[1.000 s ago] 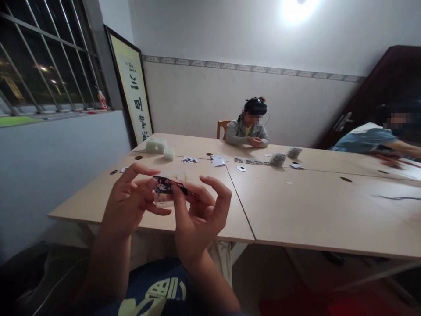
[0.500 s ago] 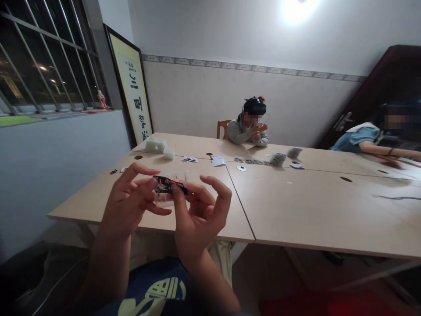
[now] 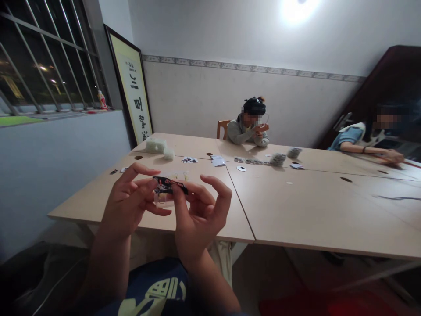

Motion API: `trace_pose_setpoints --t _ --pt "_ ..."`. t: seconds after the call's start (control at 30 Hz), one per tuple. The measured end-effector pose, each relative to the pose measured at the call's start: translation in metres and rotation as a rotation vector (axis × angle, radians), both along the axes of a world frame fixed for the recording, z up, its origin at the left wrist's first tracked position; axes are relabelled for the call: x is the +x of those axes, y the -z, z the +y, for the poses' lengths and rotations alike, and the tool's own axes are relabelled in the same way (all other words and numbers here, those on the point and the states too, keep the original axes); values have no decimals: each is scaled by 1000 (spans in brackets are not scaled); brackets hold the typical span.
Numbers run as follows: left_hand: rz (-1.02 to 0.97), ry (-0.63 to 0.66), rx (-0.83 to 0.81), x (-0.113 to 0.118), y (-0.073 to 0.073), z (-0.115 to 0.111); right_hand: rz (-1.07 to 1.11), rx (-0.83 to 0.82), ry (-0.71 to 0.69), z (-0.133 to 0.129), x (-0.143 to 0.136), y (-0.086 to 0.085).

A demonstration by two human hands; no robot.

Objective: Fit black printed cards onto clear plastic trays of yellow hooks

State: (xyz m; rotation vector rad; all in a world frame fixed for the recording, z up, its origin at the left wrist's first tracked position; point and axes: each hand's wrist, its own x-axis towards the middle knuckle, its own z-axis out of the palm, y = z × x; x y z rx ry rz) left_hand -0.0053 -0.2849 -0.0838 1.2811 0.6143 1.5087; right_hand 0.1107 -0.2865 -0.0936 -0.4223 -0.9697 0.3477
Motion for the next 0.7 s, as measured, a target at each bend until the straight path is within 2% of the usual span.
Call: trace_pose_setpoints --t 0.4,0.7 --pt "1 19 -21 0 -2 2 -25 -18 35 0 0 0" --pt "26 15 -17 -2 -2 1 4 -20 -2 1 0 -1"
